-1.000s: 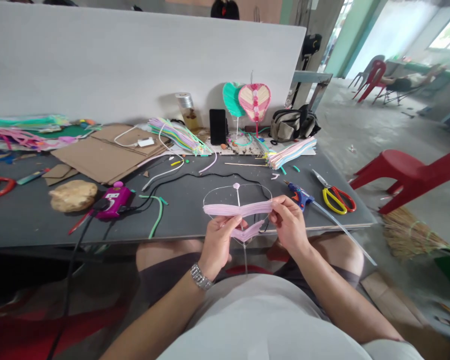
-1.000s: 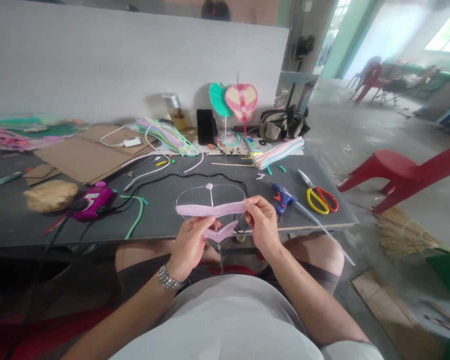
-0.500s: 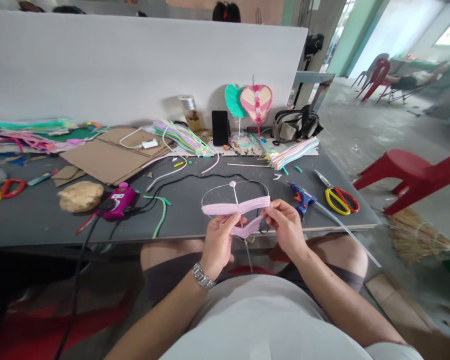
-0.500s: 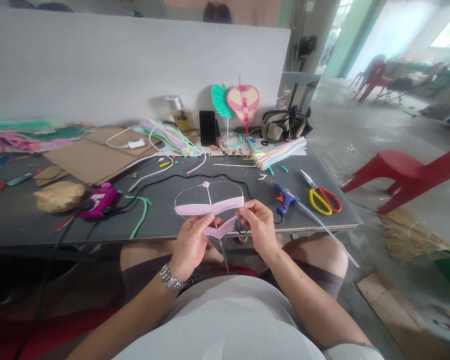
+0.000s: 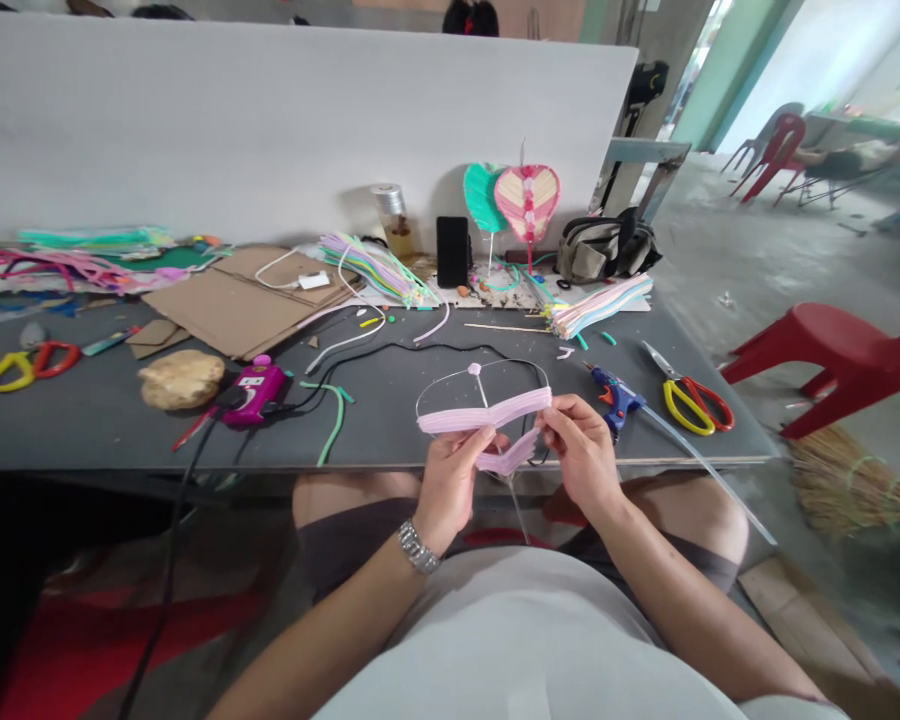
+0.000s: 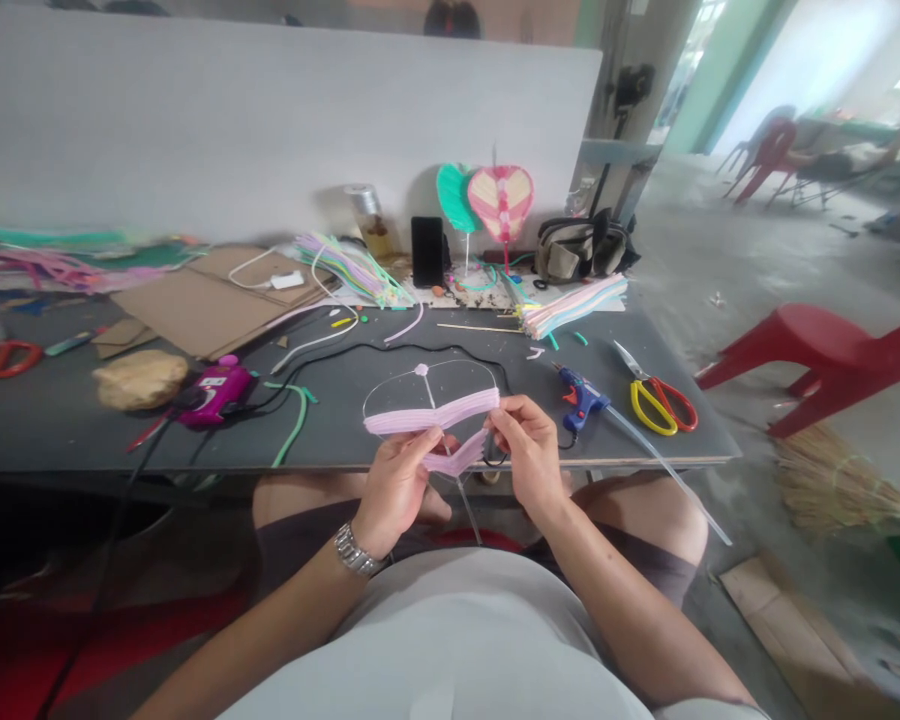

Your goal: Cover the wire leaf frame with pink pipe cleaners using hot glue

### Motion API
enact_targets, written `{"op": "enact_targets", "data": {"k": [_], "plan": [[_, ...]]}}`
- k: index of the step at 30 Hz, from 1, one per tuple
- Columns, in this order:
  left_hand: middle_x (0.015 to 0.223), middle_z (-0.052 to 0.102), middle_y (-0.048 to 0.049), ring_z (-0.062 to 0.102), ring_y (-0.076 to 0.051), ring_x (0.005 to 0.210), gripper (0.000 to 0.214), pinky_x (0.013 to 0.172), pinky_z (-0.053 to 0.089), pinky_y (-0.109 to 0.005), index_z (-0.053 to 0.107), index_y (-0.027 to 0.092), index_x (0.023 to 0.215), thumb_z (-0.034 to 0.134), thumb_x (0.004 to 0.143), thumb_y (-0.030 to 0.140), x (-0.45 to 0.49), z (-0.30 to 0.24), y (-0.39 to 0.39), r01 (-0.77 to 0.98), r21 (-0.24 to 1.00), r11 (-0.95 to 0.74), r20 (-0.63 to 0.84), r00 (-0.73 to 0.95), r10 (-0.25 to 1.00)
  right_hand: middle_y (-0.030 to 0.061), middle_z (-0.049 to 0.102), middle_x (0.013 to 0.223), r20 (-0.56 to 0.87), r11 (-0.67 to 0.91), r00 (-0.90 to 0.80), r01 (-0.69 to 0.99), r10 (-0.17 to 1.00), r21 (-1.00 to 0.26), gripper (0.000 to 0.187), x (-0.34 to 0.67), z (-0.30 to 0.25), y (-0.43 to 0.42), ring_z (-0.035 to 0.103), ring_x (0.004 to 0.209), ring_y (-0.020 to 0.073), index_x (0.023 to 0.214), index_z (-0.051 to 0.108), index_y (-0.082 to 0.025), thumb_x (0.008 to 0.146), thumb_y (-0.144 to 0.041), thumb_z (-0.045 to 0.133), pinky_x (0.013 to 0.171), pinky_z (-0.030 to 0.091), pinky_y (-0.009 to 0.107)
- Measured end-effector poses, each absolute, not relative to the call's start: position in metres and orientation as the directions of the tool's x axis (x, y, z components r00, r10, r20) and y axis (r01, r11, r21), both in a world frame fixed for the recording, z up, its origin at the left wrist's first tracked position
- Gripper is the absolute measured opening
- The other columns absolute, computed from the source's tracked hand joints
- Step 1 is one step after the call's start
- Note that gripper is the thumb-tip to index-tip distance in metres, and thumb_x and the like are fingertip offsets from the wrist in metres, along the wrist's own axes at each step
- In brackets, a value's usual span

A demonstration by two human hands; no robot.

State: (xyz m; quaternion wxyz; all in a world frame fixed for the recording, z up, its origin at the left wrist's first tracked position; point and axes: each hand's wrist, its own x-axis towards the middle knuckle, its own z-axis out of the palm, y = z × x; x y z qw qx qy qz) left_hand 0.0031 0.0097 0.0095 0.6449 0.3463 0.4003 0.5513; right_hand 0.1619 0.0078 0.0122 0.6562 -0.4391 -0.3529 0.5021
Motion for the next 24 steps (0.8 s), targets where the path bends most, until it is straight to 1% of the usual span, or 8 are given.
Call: {"op": "enact_targets", "data": {"k": [4,9,14,19,24], "plan": [[0.071,0.074,-0.0058,0.065,-0.018,0.069,0.028,0.068,0.052,-0.029,0.077,0.015,0.074,0.086,0.073,0.041,0.0024,0.0100,0.0095,-0.464,0.870,0.164,-0.135,0.095,0.986,-0.0010,0.067,0.071,0.033,0.119,0.254,-0.330,0.967,-0.936,0.018,0.1624,0.0105,0.0084,0.048,0.059,0.0095,0.080,0.070,-0.022,0.081,-0.036,0.080,0.056,0.036,0.024],[0.071,0.074,-0.0058,0.066,-0.018,0.071,0.028,0.070,0.051,-0.029,0.076,0.014,0.073,0.085,0.074,0.040,0.0006,0.0091,0.0103,-0.468,0.870,0.153,-0.116,0.107,0.987,-0.0010,0.067,0.072,0.038,0.115,0.236,-0.322,0.971,-0.940,0.018,0.1623,0.0102,0.0074,0.049,0.060,0.0097,0.079,0.068,-0.022,0.081,-0.035,0.080,0.057,0.038,0.023],[0.068,0.072,-0.0059,0.063,-0.017,0.066,0.033,0.066,0.050,-0.028,0.075,0.014,0.069,0.084,0.075,0.045,0.0006,0.0068,0.0116,-0.463,0.874,0.149,-0.141,0.052,0.989,-0.0012,0.068,0.071,0.039,0.112,0.222,-0.323,0.974,-0.940,0.017,0.1616,0.0096,0.0059,0.049,0.060,0.0094,0.078,0.069,-0.022,0.081,-0.034,0.081,0.058,0.038,0.023],[0.067,0.072,-0.0046,0.064,-0.017,0.066,0.031,0.065,0.050,-0.028,0.075,0.016,0.074,0.087,0.071,0.044,-0.0005,0.0045,0.0120,-0.489,0.858,0.158,-0.155,0.047,0.987,-0.0012,0.069,0.072,0.032,0.109,0.234,-0.321,0.972,-0.941,0.015,0.1616,0.0088,0.0065,0.049,0.059,0.0093,0.077,0.070,-0.022,0.080,-0.033,0.081,0.057,0.039,0.023],[0.068,0.073,-0.0040,0.067,-0.018,0.069,0.030,0.069,0.052,-0.029,0.076,0.016,0.076,0.089,0.069,0.042,0.0006,0.0053,0.0119,-0.500,0.854,0.144,-0.153,0.024,0.988,-0.0013,0.070,0.072,0.030,0.106,0.239,-0.309,0.970,-0.945,0.016,0.1608,0.0087,0.0067,0.049,0.059,0.0100,0.077,0.069,-0.023,0.080,-0.033,0.080,0.057,0.039,0.024]]}}
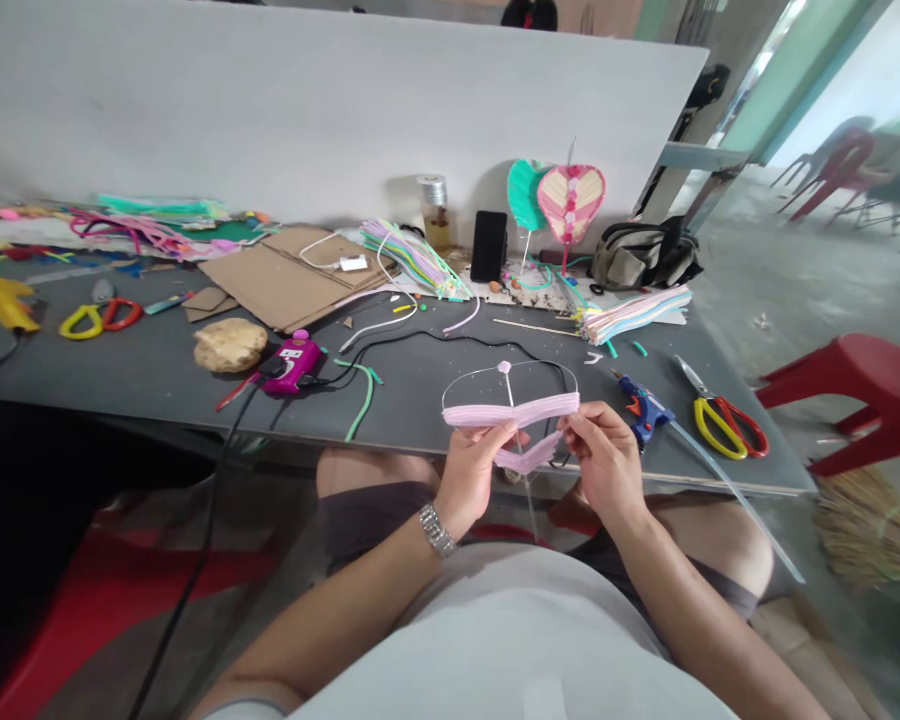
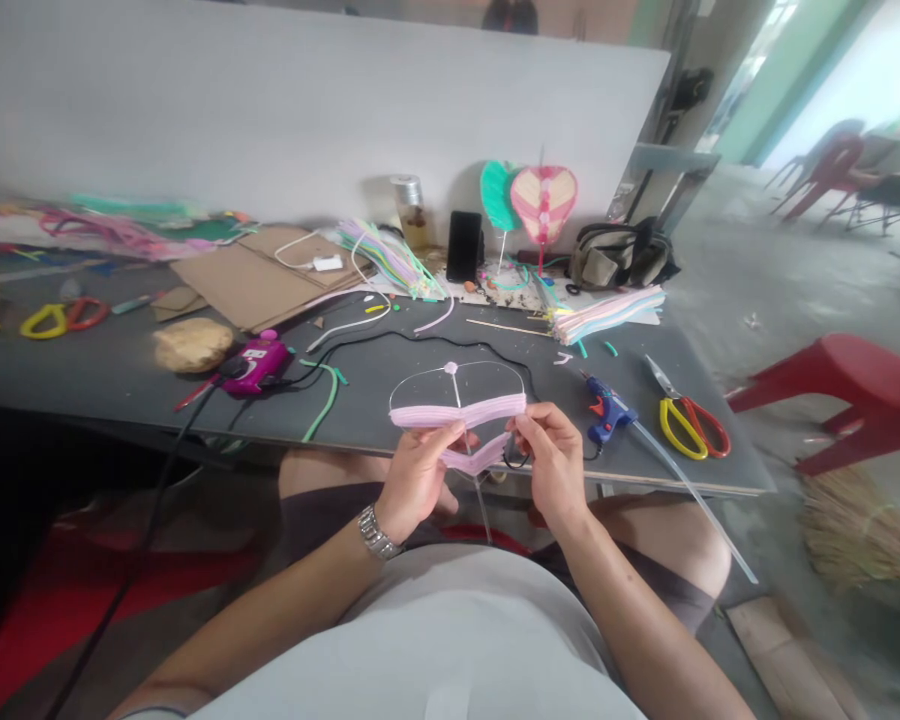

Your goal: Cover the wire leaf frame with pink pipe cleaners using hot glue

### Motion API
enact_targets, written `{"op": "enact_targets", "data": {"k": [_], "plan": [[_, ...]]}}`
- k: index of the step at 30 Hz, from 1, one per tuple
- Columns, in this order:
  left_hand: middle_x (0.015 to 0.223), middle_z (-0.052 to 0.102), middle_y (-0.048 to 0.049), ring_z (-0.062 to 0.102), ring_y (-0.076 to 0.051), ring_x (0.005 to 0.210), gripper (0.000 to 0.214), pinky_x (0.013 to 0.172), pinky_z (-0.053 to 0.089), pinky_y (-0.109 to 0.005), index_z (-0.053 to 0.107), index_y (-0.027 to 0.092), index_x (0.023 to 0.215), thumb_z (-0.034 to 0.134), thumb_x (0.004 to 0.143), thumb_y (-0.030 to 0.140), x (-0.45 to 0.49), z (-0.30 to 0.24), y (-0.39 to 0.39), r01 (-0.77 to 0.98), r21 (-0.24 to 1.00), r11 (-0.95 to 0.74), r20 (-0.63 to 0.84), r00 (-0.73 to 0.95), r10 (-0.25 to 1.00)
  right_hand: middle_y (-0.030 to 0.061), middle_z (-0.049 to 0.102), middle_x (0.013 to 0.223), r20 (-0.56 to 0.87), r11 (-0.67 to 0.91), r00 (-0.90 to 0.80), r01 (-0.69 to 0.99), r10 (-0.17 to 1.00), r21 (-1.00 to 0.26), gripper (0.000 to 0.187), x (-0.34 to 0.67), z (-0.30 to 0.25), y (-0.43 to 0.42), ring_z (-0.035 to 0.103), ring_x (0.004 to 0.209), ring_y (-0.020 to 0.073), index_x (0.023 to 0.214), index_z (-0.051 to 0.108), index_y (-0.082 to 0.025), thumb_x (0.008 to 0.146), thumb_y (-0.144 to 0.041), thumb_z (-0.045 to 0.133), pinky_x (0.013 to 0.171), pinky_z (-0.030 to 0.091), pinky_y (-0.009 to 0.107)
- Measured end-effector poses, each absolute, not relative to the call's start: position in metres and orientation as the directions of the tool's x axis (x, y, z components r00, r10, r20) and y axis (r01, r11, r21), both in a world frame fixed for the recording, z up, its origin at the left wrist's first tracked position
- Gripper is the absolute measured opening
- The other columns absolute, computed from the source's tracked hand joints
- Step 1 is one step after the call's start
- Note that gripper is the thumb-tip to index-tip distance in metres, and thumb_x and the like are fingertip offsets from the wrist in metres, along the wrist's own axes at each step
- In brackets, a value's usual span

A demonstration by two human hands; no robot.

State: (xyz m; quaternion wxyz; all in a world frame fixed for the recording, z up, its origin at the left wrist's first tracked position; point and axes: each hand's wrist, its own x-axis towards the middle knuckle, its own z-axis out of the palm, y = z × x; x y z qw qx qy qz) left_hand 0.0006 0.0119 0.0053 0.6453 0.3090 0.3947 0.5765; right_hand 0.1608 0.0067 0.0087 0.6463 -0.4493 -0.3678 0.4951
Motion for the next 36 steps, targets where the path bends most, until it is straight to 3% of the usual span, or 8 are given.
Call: {"op": "enact_targets", "data": {"k": [4,8,11,16,22,26,30,36], "plan": [[0.077,0.077,-0.0066,0.071,-0.022,0.078,0.032,0.078,0.054,-0.033,0.079,0.016,0.080,0.087,0.074,0.046,-0.002,0.007,0.010,-0.473,0.866,0.163,-0.135,0.092,0.987,-0.0014,0.068,0.073,0.058,0.126,0.241,-0.280,0.969,-0.952,0.017,0.159,0.014,0.008,0.050,0.061,0.0112,0.078,0.068,-0.023,0.083,-0.035,0.078,0.058,0.039,0.025],[0.107,0.079,-0.0153,0.072,-0.029,0.104,0.045,0.094,0.053,-0.038,0.080,0.013,0.100,0.079,0.081,0.054,-0.029,0.004,0.009,-0.453,0.863,0.222,-0.104,0.271,0.957,-0.0002,0.066,0.072,0.113,0.165,0.224,-0.232,0.968,-0.958,0.018,0.161,0.028,0.014,0.050,0.063,0.0124,0.077,0.068,-0.023,0.084,-0.037,0.077,0.061,0.040,0.027],[0.127,0.074,-0.0140,0.069,-0.029,0.118,0.056,0.096,0.054,-0.039,0.071,0.021,0.126,0.079,0.081,0.053,-0.063,0.003,0.013,-0.524,0.833,0.178,-0.134,0.121,0.983,0.0004,0.064,0.071,0.154,0.180,0.164,-0.159,0.974,-0.971,0.020,0.165,0.041,0.019,0.050,0.063,0.0133,0.076,0.069,-0.023,0.084,-0.039,0.076,0.061,0.041,0.028],[0.115,0.077,-0.0121,0.069,-0.026,0.114,0.034,0.095,0.054,-0.035,0.077,0.020,0.108,0.078,0.085,0.045,-0.095,0.034,0.032,-0.244,0.964,-0.105,0.100,-0.034,0.994,0.0002,0.063,0.067,0.127,0.125,-0.079,-0.030,0.989,-0.992,0.023,0.167,0.062,0.026,0.050,0.061,0.0128,0.075,0.070,-0.020,0.081,-0.041,0.078,0.058,0.038,0.027],[0.090,0.076,-0.0073,0.068,-0.017,0.078,0.024,0.064,0.049,-0.023,0.080,0.019,0.101,0.075,0.087,0.038,-0.061,0.069,0.058,-0.052,0.991,-0.126,0.136,0.372,0.918,-0.0012,0.061,0.065,0.076,0.137,-0.301,0.187,0.950,-0.973,0.025,0.160,0.078,0.031,0.046,0.059,0.0108,0.078,0.072,-0.017,0.082,-0.041,0.075,0.053,0.033,0.025],[0.067,0.065,-0.0017,0.055,-0.011,0.059,0.015,0.053,0.040,-0.022,0.078,0.017,0.084,0.076,0.083,0.032,-0.041,0.058,0.057,-0.116,0.991,-0.065,0.108,0.410,0.906,-0.0014,0.061,0.064,0.048,0.130,-0.314,0.245,0.948,-0.961,0.025,0.164,0.074,0.035,0.045,0.058,0.0105,0.078,0.073,-0.016,0.082,-0.041,0.074,0.053,0.033,0.024],[0.067,0.064,-0.0023,0.053,-0.010,0.058,0.013,0.051,0.038,-0.021,0.076,0.016,0.084,0.074,0.083,0.029,-0.038,0.046,0.052,-0.135,0.991,0.013,0.044,0.415,0.909,-0.0001,0.065,0.068,0.035,0.121,-0.291,0.284,0.956,-0.951,0.023,0.171,0.064,0.041,0.051,0.063,0.0120,0.077,0.074,-0.017,0.081,-0.039,0.073,0.058,0.038,0.025],[0.061,0.058,0.0015,0.050,-0.008,0.053,0.025,0.048,0.034,-0.020,0.070,0.017,0.080,0.085,0.076,0.036,-0.035,0.039,0.051,-0.261,0.957,0.127,-0.006,0.420,0.908,-0.0016,0.059,0.065,0.037,0.111,-0.302,0.233,0.953,-0.966,0.027,0.170,0.055,0.044,0.045,0.059,0.0110,0.077,0.071,-0.018,0.083,-0.044,0.074,0.053,0.032,0.024]]}}
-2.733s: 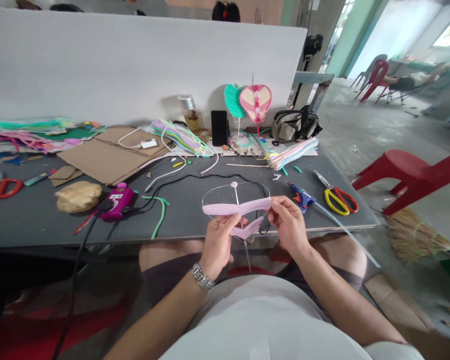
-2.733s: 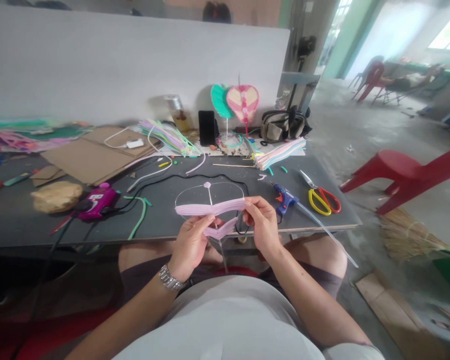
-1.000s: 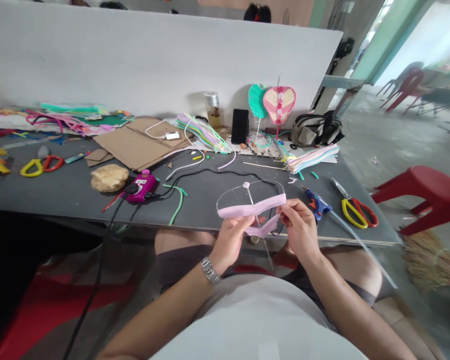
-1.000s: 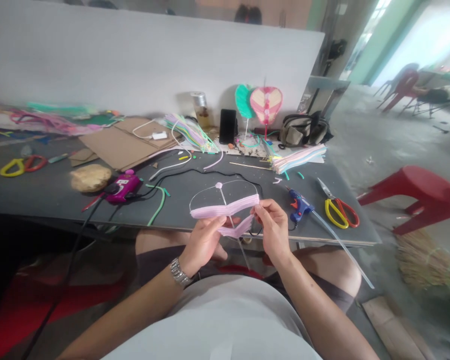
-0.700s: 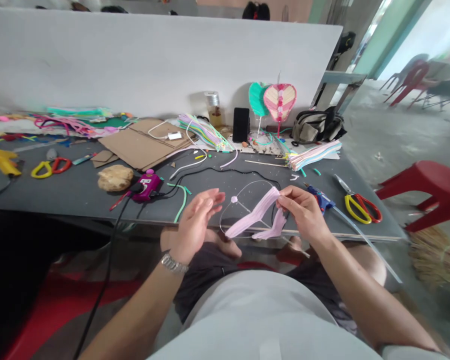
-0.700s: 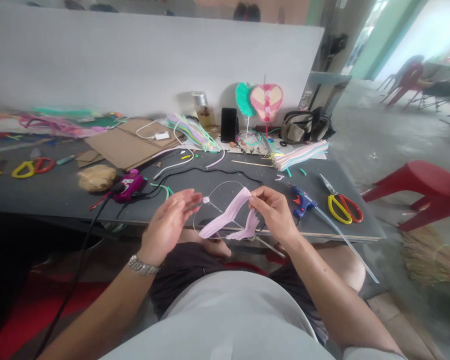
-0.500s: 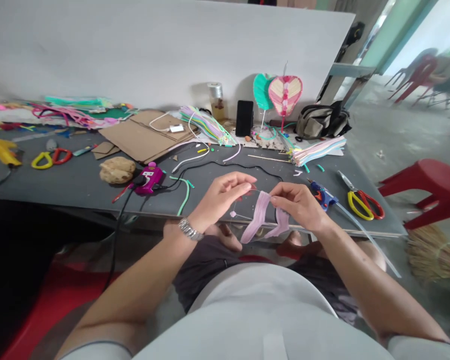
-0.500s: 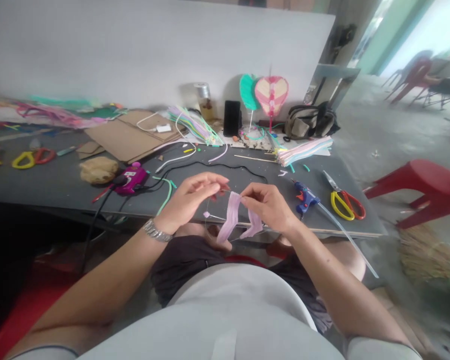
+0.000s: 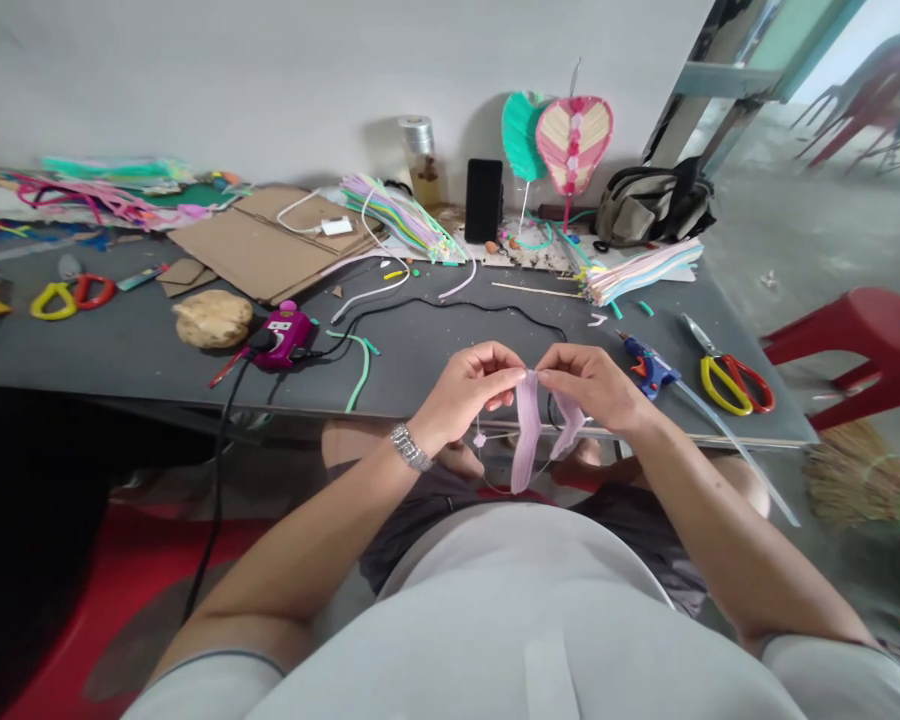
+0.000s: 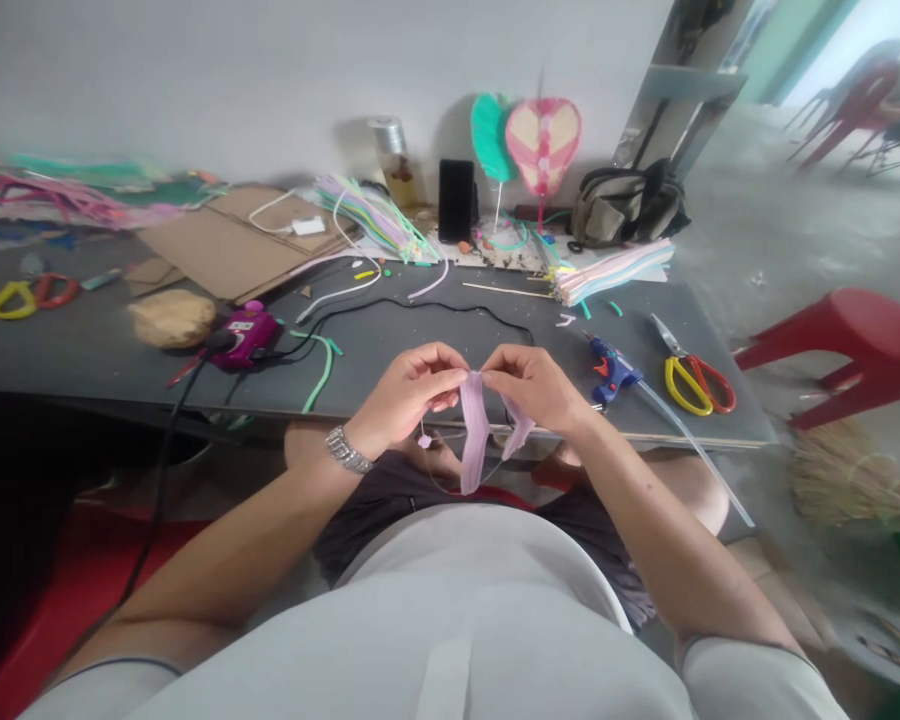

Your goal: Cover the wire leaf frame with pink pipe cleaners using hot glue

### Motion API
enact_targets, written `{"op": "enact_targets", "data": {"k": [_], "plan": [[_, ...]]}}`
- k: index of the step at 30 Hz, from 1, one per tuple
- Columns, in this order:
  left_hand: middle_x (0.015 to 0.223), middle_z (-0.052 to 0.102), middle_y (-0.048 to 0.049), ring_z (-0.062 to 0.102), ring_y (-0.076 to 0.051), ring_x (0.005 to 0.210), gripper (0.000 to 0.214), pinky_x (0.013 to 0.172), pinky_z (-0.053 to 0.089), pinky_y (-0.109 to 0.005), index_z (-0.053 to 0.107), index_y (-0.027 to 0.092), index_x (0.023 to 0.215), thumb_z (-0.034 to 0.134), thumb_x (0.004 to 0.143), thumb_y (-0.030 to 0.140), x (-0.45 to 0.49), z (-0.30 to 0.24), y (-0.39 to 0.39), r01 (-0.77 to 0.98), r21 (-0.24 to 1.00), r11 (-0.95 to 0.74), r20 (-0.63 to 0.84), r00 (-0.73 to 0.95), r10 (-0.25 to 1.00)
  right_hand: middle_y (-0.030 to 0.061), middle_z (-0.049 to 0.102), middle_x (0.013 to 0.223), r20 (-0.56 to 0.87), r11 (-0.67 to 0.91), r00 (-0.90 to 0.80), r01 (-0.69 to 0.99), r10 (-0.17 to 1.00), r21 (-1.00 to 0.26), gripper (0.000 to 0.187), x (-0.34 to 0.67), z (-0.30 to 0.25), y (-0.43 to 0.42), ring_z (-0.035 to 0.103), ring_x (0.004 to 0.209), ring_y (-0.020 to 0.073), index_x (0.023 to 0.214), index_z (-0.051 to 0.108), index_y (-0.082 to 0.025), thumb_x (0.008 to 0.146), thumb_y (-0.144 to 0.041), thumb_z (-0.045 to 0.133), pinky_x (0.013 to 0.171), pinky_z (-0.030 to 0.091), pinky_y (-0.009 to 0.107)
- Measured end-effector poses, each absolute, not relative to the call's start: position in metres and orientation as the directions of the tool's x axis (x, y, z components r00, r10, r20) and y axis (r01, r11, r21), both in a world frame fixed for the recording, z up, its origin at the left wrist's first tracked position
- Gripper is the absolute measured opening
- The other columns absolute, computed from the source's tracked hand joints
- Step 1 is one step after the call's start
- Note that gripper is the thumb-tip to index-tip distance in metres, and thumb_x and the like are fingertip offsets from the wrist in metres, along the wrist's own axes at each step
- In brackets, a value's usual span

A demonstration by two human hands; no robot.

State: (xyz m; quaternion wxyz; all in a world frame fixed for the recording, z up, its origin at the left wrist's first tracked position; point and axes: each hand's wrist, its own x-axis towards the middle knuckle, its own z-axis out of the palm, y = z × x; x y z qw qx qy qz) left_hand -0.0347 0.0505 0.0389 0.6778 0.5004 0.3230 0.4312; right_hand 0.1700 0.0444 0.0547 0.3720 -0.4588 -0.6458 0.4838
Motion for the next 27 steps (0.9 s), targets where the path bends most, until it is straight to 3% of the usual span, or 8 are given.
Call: {"op": "enact_targets", "data": {"k": [6,15,23,27], "plan": [[0.060,0.048,0.0049,0.041,-0.005,0.050,0.048,0.046,0.029,-0.018,0.058,0.018,0.072,0.085,0.074,0.057,-0.020,0.025,0.040,-0.414,0.887,0.205,-0.058,0.340,0.938,-0.0033,0.055,0.062,0.021,0.101,-0.345,0.216,0.939,-0.971,0.030,0.168,0.051,0.041,0.042,0.056,0.0097,0.077,0.068,-0.018,0.085,-0.046,0.072,0.051,0.030,0.024],[0.058,0.040,0.0073,0.031,-0.004,0.048,0.054,0.044,0.024,-0.018,0.053,0.019,0.069,0.085,0.072,0.062,-0.014,0.022,0.038,-0.413,0.889,0.195,-0.076,0.286,0.955,-0.0041,0.054,0.062,0.017,0.102,-0.359,0.219,0.933,-0.970,0.026,0.166,0.051,0.037,0.039,0.054,0.0084,0.077,0.068,-0.018,0.087,-0.042,0.070,0.050,0.028,0.024],[0.059,0.051,0.0051,0.041,-0.005,0.049,0.031,0.047,0.029,-0.020,0.064,0.018,0.076,0.085,0.076,0.041,-0.019,0.024,0.036,-0.285,0.947,0.145,-0.057,0.297,0.953,-0.0028,0.057,0.065,0.042,0.132,-0.335,0.251,0.941,-0.959,0.024,0.169,0.053,0.040,0.042,0.057,0.0098,0.077,0.069,-0.018,0.086,-0.040,0.069,0.054,0.032,0.025],[0.057,0.049,0.0057,0.040,-0.005,0.048,0.032,0.045,0.024,-0.020,0.063,0.017,0.074,0.087,0.073,0.039,-0.021,0.022,0.042,-0.329,0.929,0.169,-0.080,0.267,0.960,-0.0016,0.061,0.069,0.085,0.195,-0.317,0.334,0.945,-0.922,0.018,0.169,0.050,0.040,0.048,0.063,0.0124,0.081,0.070,-0.019,0.088,-0.035,0.066,0.061,0.035,0.027]]}}
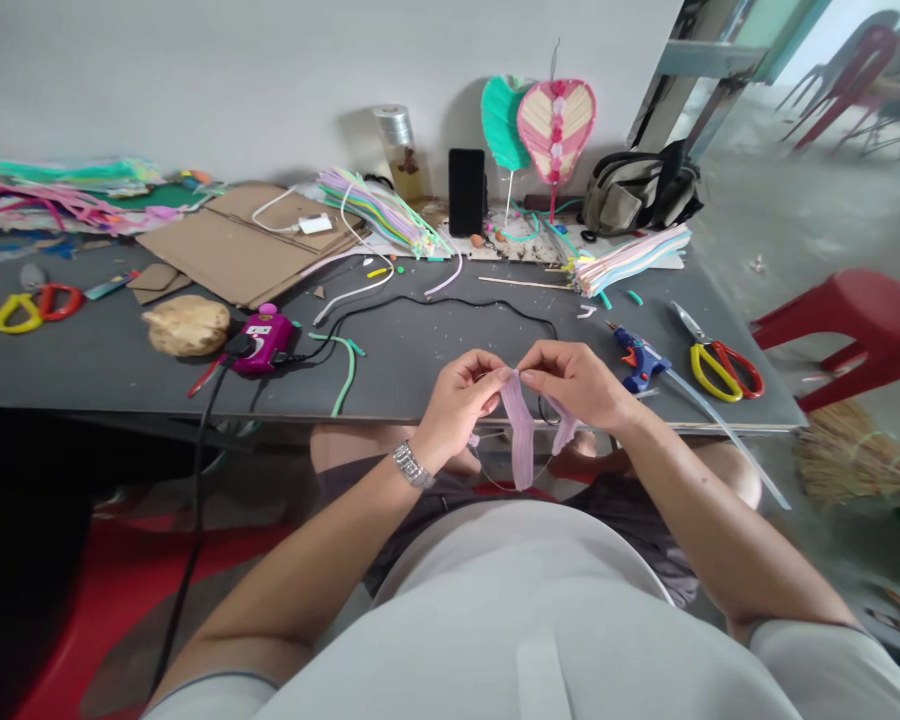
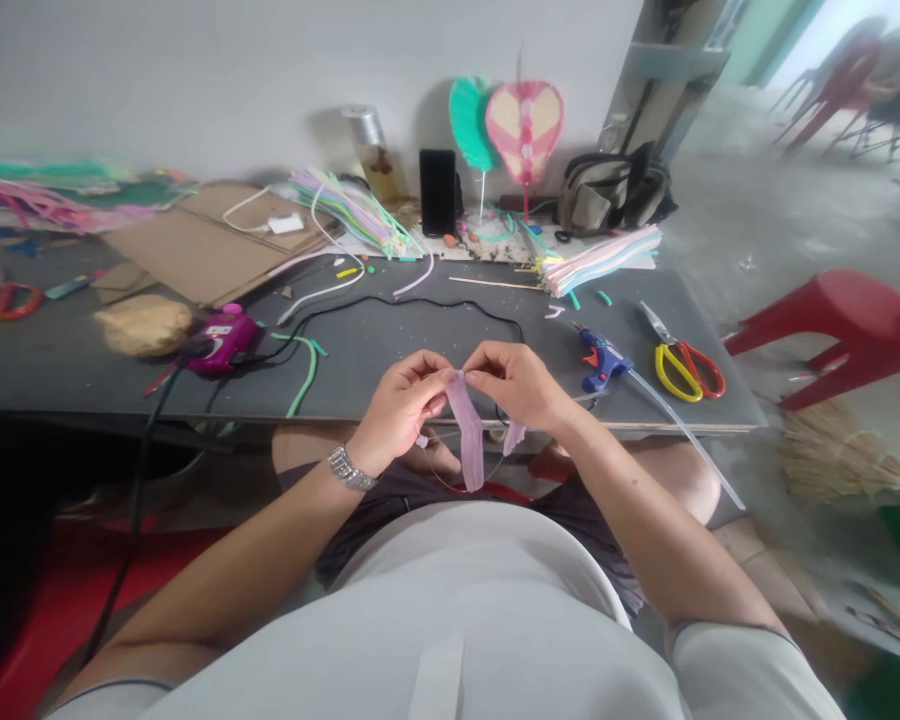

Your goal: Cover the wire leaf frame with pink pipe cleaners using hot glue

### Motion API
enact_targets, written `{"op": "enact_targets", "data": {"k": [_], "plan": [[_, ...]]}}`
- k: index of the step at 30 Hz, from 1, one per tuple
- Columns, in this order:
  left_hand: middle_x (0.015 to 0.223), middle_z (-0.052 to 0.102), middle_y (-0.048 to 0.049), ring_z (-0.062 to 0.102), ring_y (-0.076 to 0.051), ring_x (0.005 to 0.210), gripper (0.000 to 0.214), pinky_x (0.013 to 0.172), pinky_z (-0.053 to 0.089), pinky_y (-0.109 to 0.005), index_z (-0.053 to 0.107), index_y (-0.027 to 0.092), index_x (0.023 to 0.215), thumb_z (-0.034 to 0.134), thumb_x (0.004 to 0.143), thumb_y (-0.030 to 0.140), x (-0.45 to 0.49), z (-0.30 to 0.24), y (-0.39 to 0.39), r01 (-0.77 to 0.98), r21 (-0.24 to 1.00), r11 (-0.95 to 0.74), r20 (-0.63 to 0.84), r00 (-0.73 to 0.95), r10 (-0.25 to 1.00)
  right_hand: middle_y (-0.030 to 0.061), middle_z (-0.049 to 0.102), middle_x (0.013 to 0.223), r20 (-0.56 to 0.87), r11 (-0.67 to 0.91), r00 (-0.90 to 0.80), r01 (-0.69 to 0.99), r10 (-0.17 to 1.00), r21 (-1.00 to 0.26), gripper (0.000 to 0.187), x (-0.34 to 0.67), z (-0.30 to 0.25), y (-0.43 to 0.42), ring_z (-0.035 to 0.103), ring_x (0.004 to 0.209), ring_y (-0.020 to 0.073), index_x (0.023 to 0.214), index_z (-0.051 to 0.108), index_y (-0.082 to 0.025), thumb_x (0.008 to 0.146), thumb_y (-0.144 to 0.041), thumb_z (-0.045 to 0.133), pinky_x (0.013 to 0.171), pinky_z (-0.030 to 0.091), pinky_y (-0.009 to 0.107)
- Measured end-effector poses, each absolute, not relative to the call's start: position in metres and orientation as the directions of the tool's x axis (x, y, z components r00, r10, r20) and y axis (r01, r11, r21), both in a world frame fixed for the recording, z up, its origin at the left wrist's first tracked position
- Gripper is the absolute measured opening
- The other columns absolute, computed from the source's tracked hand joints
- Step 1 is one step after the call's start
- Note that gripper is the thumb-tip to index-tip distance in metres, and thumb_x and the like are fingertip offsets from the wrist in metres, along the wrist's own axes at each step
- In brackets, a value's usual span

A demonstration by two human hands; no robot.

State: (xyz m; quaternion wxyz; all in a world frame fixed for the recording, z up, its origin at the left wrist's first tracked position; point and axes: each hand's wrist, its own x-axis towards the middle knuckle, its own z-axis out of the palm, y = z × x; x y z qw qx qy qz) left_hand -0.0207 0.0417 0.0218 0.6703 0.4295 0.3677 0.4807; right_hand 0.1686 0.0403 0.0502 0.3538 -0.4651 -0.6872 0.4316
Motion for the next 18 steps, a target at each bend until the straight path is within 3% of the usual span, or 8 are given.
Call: {"op": "enact_targets", "data": {"k": [4,8,12,15,18], "plan": [[0.057,0.050,0.0055,0.042,-0.005,0.049,0.036,0.046,0.025,-0.018,0.060,0.017,0.069,0.090,0.066,0.036,-0.029,0.017,0.057,-0.421,0.886,0.192,-0.144,0.142,0.979,-0.0006,0.067,0.076,0.203,0.331,-0.286,0.531,0.937,-0.780,0.011,0.163,0.042,0.052,0.053,0.068,0.0139,0.093,0.073,-0.021,0.090,-0.025,0.063,0.067,0.037,0.028],[0.057,0.055,0.0037,0.050,-0.008,0.053,0.027,0.049,0.034,-0.019,0.064,0.017,0.071,0.085,0.068,0.034,-0.053,0.010,0.073,-0.362,0.920,0.153,-0.148,0.043,0.988,-0.0025,0.067,0.070,0.224,0.411,-0.360,0.615,0.906,-0.673,0.010,0.147,0.032,0.096,0.053,0.063,0.0137,0.086,0.075,-0.024,0.084,-0.018,0.068,0.065,0.035,0.027],[0.082,0.076,-0.0054,0.068,-0.017,0.074,0.014,0.068,0.051,-0.027,0.078,0.017,0.089,0.073,0.081,0.027,-0.089,0.003,0.085,0.106,0.994,-0.005,0.004,0.002,1.000,-0.0026,0.068,0.068,0.066,0.389,-0.463,0.648,0.884,-0.655,0.010,0.125,0.021,0.146,0.059,0.066,0.0145,0.079,0.074,-0.023,0.081,-0.015,0.069,0.067,0.038,0.026],[0.099,0.080,-0.0073,0.072,-0.022,0.091,0.015,0.085,0.053,-0.034,0.080,0.019,0.094,0.067,0.085,0.019,-0.109,-0.004,0.092,0.468,0.876,-0.114,0.093,0.069,0.993,0.0018,0.073,0.083,-0.005,0.425,-0.518,0.709,0.856,-0.562,0.008,0.114,0.011,0.164,0.064,0.079,0.0175,0.082,0.075,-0.022,0.084,-0.018,0.068,0.073,0.042,0.027],[0.095,0.079,-0.0058,0.070,-0.024,0.092,0.013,0.087,0.050,-0.037,0.078,0.020,0.090,0.066,0.087,0.015,-0.114,-0.012,0.097,0.675,0.712,-0.192,0.120,0.152,0.981,0.0046,0.071,0.089,0.020,0.478,-0.527,0.753,0.850,-0.453,0.006,0.110,-0.002,0.167,0.063,0.085,0.0201,0.084,0.073,-0.021,0.085,-0.020,0.068,0.077,0.042,0.030]]}}
